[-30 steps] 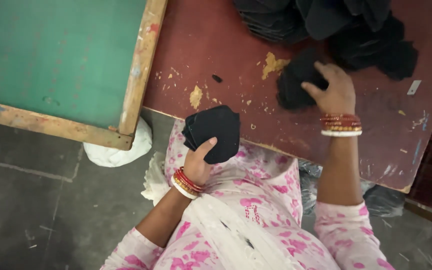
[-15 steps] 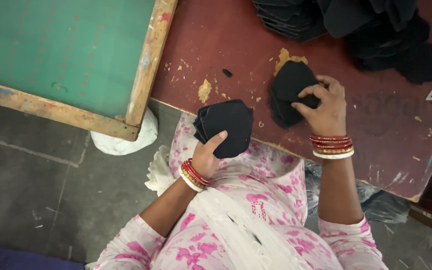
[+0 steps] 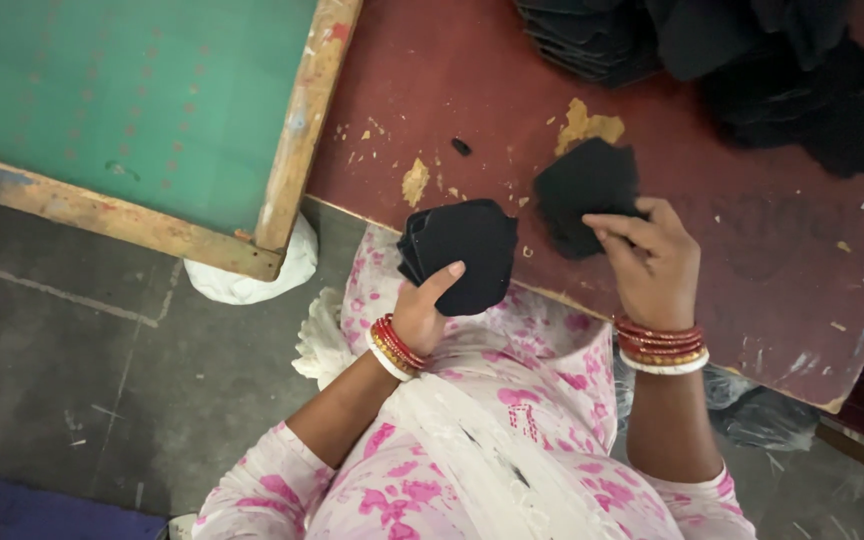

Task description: The person sits on the floor and folds multiple black fabric pieces by hand. They pick up pieces from a pile on a table, fold them, and place them into a wooden tray with a green surface.

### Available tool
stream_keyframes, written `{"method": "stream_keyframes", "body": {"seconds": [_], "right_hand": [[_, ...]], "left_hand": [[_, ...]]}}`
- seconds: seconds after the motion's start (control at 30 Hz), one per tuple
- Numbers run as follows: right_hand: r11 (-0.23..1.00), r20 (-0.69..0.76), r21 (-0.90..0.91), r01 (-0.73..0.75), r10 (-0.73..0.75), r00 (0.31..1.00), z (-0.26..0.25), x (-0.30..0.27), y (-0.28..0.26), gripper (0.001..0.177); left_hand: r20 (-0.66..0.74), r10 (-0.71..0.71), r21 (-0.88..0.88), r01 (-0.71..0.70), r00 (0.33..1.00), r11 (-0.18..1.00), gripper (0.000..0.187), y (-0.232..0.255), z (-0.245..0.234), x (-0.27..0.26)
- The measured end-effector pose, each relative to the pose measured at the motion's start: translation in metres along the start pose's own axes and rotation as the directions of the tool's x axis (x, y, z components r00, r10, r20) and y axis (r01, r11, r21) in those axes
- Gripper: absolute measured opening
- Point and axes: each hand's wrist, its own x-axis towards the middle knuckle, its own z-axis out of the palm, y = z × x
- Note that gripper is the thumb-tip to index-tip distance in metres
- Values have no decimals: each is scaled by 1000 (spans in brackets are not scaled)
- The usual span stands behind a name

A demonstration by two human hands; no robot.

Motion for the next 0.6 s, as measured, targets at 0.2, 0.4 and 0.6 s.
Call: {"method": "stream_keyframes", "body": {"seconds": [0.2,0.4,0.6], "right_hand": [[942,30,299,-154,153,988,4,-9,-15,42],[946,8,171,-276,278,960,3,-15,-33,66],[902,93,388,-189,166,982,3,-20,-34,53]], "left_hand": [[28,-27,-52,28,999,998,49,-4,-7,-1],[61,-34,-93,40,998,995,50,-4,-8,-4],[55,-21,-41,23,998,999,50,-15,-19,-3]]}}
